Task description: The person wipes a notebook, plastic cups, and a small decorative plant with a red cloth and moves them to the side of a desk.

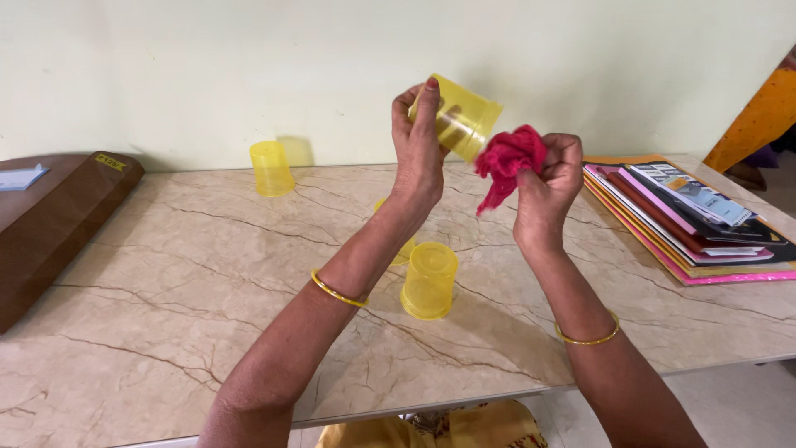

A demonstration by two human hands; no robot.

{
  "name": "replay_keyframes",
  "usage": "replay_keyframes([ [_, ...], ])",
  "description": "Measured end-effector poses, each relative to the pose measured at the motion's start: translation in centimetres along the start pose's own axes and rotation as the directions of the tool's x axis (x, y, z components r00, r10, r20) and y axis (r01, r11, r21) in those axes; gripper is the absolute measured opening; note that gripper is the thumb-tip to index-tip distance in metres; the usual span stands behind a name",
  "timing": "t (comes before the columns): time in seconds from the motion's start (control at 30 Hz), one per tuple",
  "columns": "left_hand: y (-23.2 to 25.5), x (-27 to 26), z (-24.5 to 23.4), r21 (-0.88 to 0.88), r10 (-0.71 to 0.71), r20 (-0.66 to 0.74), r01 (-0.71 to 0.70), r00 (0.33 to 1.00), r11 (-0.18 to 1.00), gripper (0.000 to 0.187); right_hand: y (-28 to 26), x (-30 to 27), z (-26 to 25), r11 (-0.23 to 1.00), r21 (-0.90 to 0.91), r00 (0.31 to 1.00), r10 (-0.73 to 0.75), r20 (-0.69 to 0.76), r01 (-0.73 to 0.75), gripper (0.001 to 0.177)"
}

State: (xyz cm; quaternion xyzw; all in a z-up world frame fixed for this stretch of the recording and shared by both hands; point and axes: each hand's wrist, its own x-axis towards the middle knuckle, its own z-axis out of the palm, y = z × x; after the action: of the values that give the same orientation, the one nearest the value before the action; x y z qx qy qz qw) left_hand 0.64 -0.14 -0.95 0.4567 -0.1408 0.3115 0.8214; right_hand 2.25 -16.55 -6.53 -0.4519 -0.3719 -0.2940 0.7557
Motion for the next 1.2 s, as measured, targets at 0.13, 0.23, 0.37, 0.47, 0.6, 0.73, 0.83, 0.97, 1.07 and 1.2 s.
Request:
replay_keyframes([
  [0.13, -2.9, -2.0, 1.0, -0.033, -0.147, -0.030, 0.146, 0.989, 0.989, 0.068, 2.9, -0.8, -0.7, 0.999, -0.032, 0.997, 0.032, 0.066, -0.030, 0.020],
  [0.23, -3.0, -1.7, 0.8, 0.095, -0.107, 0.013, 0.105, 0.994, 0.990, 0.064, 2.5, -0.9, -1.1, 0.848, 0.192, 0.846, 0.419, 0.330, -0.495, 0.044],
  [0.37, -3.0, -0.9, 0.1, 0.155, -0.128, 0.137, 0.106, 0.982, 0.982, 0.058, 0.0, -0.5, -0.2, 0.765, -0.643, 0.730, 0.416, 0.541, 0.040, 0.074],
  [0.47, -3.8, -1.6, 0.1, 0.143, -0.190, 0.078, 0.177, 0.979, 0.974, 0.058, -0.3, -1.2, 1.4, 0.704, -0.705, 0.755, 0.412, 0.511, 0.092, 0.083],
  [0.6, -2.8, -1.0, 0.2, 0.203, -0.125, 0.107, 0.101, 0.986, 0.974, 0.060, -0.4, -0.7, 0.1, 0.840, 0.082, 0.773, 0.450, 0.448, -0.537, 0.073],
  [0.73, -0.8, -0.2, -0.3, 0.087, -0.192, 0.051, 0.187, 0.980, 0.978, 0.059, 1.5, -1.6, 0.4, 0.745, -0.661, 0.762, 0.373, 0.530, 0.095, 0.024],
  [0.83, -1.5, -1.0, 0.2, 0.109, -0.156, 0.069, 0.148, 0.985, 0.983, 0.059, 1.0, -0.1, 0.7, 0.423, -0.801, 0.747, 0.337, 0.573, 0.423, 0.053],
  [0.97, -1.5, -1.3, 0.6, 0.277, -0.171, 0.066, 0.147, 0.983, 0.950, 0.064, -0.6, -0.8, 1.2, 0.912, -0.247, 0.794, 0.407, 0.452, -0.327, 0.051],
  [1.07, -0.3, 0.8, -0.7, 0.283, 0.062, 0.040, -0.071, 0.997, 0.957, 0.073, -0.3, -0.3, 1.1, 0.762, 0.301, 0.810, 0.472, 0.348, -0.574, 0.027],
  [1.2, 4.6, 6.9, -6.8, 0.333, 0.370, -0.074, -0.327, 0.926, 0.884, 0.097, 1.3, -1.0, -0.3, 0.788, 0.311, 0.848, 0.495, 0.190, -0.531, 0.020],
])
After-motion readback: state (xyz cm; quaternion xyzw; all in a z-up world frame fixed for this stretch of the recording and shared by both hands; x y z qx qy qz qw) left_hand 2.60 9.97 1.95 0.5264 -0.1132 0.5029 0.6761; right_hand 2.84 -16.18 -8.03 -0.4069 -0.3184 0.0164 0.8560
